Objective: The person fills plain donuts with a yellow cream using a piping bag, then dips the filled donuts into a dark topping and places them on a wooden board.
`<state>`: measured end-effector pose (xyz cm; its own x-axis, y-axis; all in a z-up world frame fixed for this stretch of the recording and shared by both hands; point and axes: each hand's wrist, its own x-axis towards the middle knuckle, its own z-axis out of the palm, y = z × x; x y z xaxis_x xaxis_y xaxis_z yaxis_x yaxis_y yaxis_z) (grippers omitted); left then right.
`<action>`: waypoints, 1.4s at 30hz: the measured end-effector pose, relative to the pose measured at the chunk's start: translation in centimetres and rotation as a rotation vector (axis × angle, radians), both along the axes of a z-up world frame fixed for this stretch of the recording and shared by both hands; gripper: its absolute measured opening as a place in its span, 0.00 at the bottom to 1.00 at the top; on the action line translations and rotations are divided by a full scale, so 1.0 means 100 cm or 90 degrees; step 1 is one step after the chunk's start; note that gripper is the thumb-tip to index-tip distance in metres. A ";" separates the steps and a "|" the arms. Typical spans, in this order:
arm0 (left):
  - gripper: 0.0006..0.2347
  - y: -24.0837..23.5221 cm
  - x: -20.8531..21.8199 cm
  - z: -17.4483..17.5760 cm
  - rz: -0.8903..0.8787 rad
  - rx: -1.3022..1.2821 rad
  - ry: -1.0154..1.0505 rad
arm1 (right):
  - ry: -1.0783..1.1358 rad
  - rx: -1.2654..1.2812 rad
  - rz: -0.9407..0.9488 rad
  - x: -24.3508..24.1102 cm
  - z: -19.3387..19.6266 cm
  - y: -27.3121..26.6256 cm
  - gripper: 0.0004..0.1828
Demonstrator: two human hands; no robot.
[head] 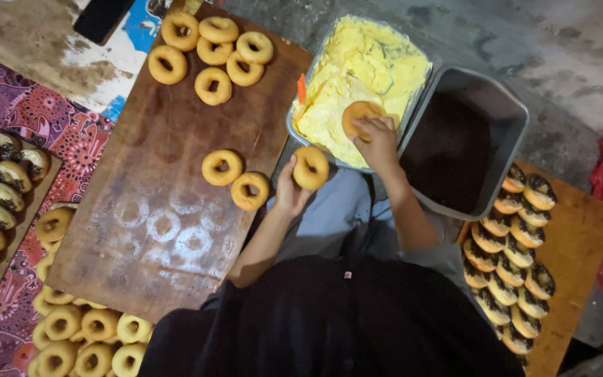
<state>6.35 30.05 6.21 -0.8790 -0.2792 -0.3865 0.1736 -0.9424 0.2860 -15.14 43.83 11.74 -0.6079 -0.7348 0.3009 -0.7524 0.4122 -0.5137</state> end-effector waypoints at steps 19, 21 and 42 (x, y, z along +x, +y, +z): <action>0.25 0.006 -0.010 -0.011 0.066 -0.020 0.055 | -0.124 -0.110 0.133 0.077 0.013 -0.007 0.21; 0.26 0.010 -0.009 -0.011 0.073 -0.031 0.069 | -0.041 -0.078 0.198 0.087 0.008 -0.007 0.23; 0.25 0.055 0.002 -0.014 0.011 -0.069 0.046 | 0.042 -0.214 0.105 0.111 0.045 0.059 0.23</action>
<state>6.58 35.55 4.80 -0.8981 -0.3312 -0.2893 0.2130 -0.9032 0.3726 -4.03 49.75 16.28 -0.4614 -0.6740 0.5769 -0.8306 0.0997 -0.5478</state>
